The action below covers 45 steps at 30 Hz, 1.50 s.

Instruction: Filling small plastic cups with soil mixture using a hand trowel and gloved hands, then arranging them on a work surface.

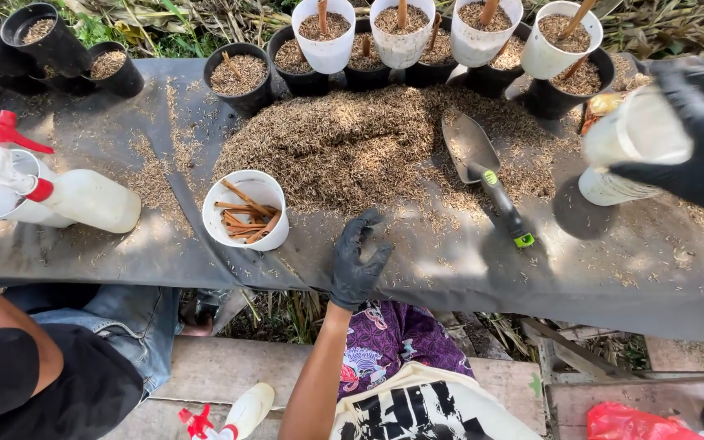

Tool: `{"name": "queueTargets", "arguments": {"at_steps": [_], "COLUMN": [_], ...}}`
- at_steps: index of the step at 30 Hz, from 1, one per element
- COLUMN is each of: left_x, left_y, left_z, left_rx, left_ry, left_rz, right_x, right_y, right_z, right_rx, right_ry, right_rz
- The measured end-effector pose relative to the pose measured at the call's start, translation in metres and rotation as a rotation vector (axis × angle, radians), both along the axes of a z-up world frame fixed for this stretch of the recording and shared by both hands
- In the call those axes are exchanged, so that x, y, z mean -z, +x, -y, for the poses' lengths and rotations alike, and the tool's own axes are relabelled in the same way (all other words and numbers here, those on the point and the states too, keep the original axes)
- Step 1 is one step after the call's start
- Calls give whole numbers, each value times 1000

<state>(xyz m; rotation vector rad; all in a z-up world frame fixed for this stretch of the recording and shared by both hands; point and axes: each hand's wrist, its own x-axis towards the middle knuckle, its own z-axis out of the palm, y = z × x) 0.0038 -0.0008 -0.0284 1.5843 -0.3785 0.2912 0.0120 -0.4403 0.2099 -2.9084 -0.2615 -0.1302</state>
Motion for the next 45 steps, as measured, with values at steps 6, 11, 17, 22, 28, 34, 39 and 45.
{"name": "queueTargets", "arguments": {"at_steps": [6, 11, 17, 22, 28, 34, 39, 45], "left_x": [-6, -33, 28, 19, 25, 27, 21, 15], "left_y": [-1, -8, 3, 0, 4, 2, -1, -5], "left_z": [4, 1, 9, 7, 12, 10, 8, 8], "left_rx": [-61, -9, -107, -108, -130, -118, -102, -39], "left_ry": [75, 1, 96, 54, 64, 31, -2, -17], "left_rz": [71, 100, 45, 75, 121, 138, 134, 50], "right_x": [30, 104, 144, 148, 195, 244, 172, 134], "right_y": [1, 14, 13, 0, -18, -5, -24, -21], "right_z": [-162, -235, -265, -186, -112, -97, -93, -81], "right_rx": [-78, -353, -455, -189, 227, 254, 315, 236], "right_ry": [156, 304, 438, 349, -270, -229, 60, -371], "right_rz": [-83, -154, -97, 153, 260, 129, 201, 647]}}
